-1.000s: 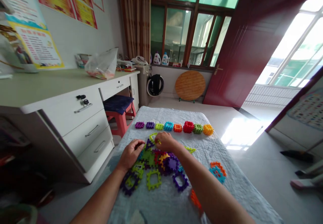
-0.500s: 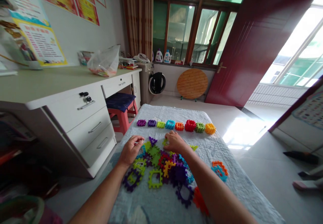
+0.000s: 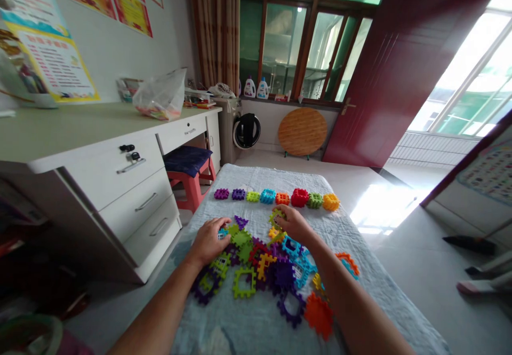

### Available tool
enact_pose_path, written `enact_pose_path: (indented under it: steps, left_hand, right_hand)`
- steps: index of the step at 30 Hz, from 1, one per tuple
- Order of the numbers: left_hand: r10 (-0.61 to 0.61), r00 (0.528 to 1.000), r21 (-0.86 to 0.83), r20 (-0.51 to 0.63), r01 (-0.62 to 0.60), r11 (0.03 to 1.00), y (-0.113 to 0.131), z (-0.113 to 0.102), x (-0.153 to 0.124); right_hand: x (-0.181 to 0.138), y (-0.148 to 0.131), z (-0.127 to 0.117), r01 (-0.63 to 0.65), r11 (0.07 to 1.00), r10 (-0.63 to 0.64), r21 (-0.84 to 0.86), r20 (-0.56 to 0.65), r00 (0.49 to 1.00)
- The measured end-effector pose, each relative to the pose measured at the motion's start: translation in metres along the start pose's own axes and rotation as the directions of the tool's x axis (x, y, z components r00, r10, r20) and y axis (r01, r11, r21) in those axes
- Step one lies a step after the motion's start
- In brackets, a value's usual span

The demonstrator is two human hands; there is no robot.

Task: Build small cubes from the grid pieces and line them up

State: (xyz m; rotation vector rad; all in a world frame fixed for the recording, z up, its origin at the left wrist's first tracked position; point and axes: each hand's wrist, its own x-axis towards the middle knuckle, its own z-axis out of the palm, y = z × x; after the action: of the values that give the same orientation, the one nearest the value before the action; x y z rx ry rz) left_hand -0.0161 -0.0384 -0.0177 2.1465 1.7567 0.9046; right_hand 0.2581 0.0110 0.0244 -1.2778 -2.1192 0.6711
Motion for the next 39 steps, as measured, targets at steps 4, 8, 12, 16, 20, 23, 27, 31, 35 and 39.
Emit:
enact_pose_path:
  steps: [4, 8, 12, 16, 20, 23, 27, 31, 35, 39]
  left_hand:
    - [0.027, 0.999, -0.102, 0.033, -0.023, 0.995, 0.001, -0.003, 0.002]
    - [0.038, 0.999, -0.166, 0.021, -0.034, 0.985, 0.005, -0.01, 0.002]
    - [0.044, 0.998, -0.16, -0.034, -0.049, 0.986, 0.013, -0.015, 0.002]
    - [0.122, 0.988, -0.051, -0.092, -0.127, 0.991, 0.03, -0.022, 0.004]
    - [0.177, 0.972, 0.066, -0.157, -0.168, 0.984, 0.052, -0.029, 0.007]
    - [0.213, 0.955, 0.048, -0.208, -0.208, 0.977, 0.067, -0.028, 0.009]
    - [0.243, 0.952, -0.01, -0.186, -0.249, 0.969, 0.08, -0.013, 0.008]
    - [0.319, 0.94, -0.133, 0.117, -0.304, 0.943, 0.084, 0.0, 0.003]
    - [0.261, 0.96, -0.218, 0.105, -0.233, 0.948, 0.078, -0.001, 0.0]
    - [0.211, 0.977, -0.223, 0.024, -0.201, 0.954, 0.066, -0.003, 0.003]
  right_hand:
    - [-0.007, 0.01, 0.005, -0.058, 0.998, 0.056, -0.037, -0.048, 0.997]
    - [-0.012, 0.013, 0.006, -0.035, 0.998, 0.03, -0.061, -0.081, 0.996]
    - [-0.014, 0.018, 0.004, -0.025, 0.999, 0.023, -0.021, -0.109, 0.994]
    - [-0.013, 0.024, 0.003, -0.039, 0.995, 0.051, 0.087, -0.134, 0.99]
    - [-0.013, 0.025, 0.002, -0.047, 0.983, 0.069, 0.175, -0.119, 0.99]
    - [-0.012, 0.024, 0.003, -0.049, 0.977, 0.073, 0.209, -0.109, 0.991]
    - [-0.012, 0.024, 0.004, -0.062, 0.964, 0.096, 0.259, -0.122, 0.988]
    - [-0.013, 0.027, 0.005, -0.079, 0.963, 0.112, 0.257, -0.114, 0.987]
    - [-0.013, 0.024, 0.008, -0.089, 0.945, 0.126, 0.316, -0.097, 0.987]
    - [-0.012, 0.011, 0.02, -0.124, 0.857, 0.114, 0.5, 0.051, 0.992]
